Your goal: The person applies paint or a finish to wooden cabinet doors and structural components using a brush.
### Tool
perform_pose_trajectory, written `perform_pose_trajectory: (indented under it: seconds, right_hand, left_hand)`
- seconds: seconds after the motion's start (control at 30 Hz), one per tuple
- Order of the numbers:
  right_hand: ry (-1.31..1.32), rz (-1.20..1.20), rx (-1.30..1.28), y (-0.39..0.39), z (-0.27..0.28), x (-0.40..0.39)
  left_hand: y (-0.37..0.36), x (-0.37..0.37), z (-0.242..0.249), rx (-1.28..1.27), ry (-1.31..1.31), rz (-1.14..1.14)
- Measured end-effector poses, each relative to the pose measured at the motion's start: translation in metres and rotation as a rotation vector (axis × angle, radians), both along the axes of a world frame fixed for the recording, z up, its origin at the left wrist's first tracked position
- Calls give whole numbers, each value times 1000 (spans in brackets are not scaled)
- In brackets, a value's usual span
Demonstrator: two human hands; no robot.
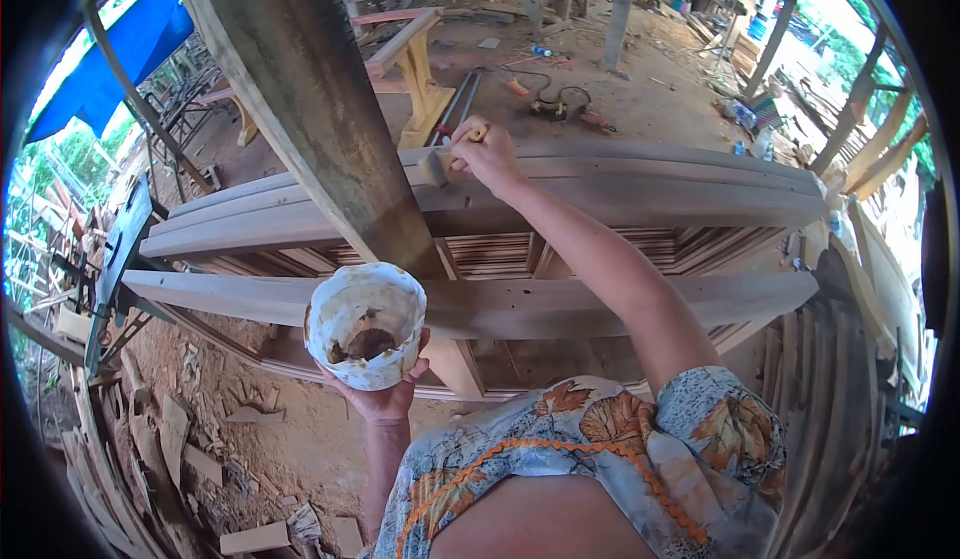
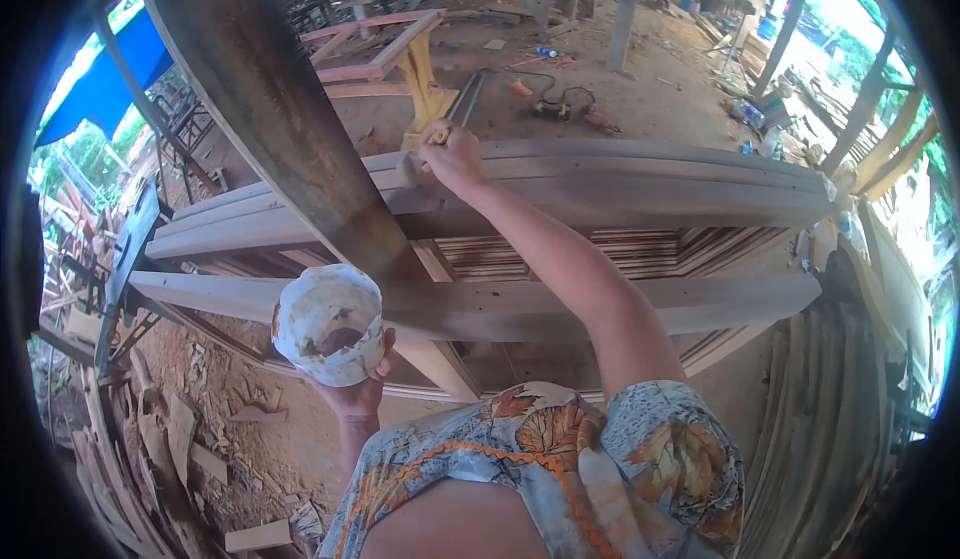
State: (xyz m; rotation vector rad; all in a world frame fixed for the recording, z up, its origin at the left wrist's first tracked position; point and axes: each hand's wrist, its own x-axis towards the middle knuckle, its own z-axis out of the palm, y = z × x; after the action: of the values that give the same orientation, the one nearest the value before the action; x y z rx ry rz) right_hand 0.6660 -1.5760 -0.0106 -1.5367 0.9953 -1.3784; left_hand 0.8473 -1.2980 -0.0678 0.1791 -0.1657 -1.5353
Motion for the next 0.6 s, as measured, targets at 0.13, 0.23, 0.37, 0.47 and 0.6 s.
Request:
perform_pose_trajectory:
  seconds: [0.13, 0.23, 0.37, 0.47, 0.6]
  right_hand:
    - [-205, 13, 259, -5, -3, -17]
    - [-187, -83, 317, -6, -8, -77]
    - [-178, -260, 350, 6, 1, -206]
    - [-134, -479, 284, 15, 5, -331]
    - [94, -830, 216, 38, 17, -476]
  left_hand:
    - [-7, -15, 4, -22, -7, 15]
    - [-17, -34, 4, 27, -60, 32]
    - [-26, -51, 9, 105, -219, 110]
    - [-30, -66, 16, 98, -294, 131]
    - [-35, -73, 11, 69, -293, 153]
